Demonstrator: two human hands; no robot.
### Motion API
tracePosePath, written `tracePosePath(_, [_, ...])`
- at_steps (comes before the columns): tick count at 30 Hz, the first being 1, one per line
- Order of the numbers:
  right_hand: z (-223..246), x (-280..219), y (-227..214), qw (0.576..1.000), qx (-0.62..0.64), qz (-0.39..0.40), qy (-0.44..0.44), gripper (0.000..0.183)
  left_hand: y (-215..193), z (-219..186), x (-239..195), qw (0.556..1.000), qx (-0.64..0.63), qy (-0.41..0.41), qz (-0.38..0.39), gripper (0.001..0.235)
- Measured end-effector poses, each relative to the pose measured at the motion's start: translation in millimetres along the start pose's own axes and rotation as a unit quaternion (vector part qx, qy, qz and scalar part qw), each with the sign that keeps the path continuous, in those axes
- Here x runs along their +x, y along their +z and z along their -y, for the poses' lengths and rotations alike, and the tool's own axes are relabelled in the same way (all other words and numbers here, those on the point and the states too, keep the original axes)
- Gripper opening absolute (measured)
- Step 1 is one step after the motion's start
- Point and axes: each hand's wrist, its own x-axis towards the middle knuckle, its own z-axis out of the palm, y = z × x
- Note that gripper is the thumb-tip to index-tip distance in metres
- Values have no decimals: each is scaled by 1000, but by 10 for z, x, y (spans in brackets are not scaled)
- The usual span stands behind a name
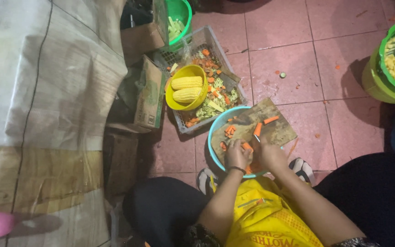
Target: Cutting carrots into small pieces using a wavy-bladed knife on a wooden board.
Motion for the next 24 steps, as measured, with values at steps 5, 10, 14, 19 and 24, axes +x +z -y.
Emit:
tracePosePath(5, [75,-49,-93,998,-39,-25,-42,31,218,193,39,996,-29,63,-49,20])
tracePosePath(10, [157,-87,-236,996,-6,-46,-76,31,135,-41,-31,996,-1,22,-82,16])
tracePosePath(14, [83,-83,-177,996,-14,-38,-74,27,103,-142,-66,997,1,-23,-78,14])
tracePosePath(19, [325,-116,-390,992,-101,73,1,32,130,-106,-5,996,-5,-39,-81,13])
tracePosePath(24, [129,-30,-94,994,-95,52,-31,22,416,203,153,992,76,26,-102,23])
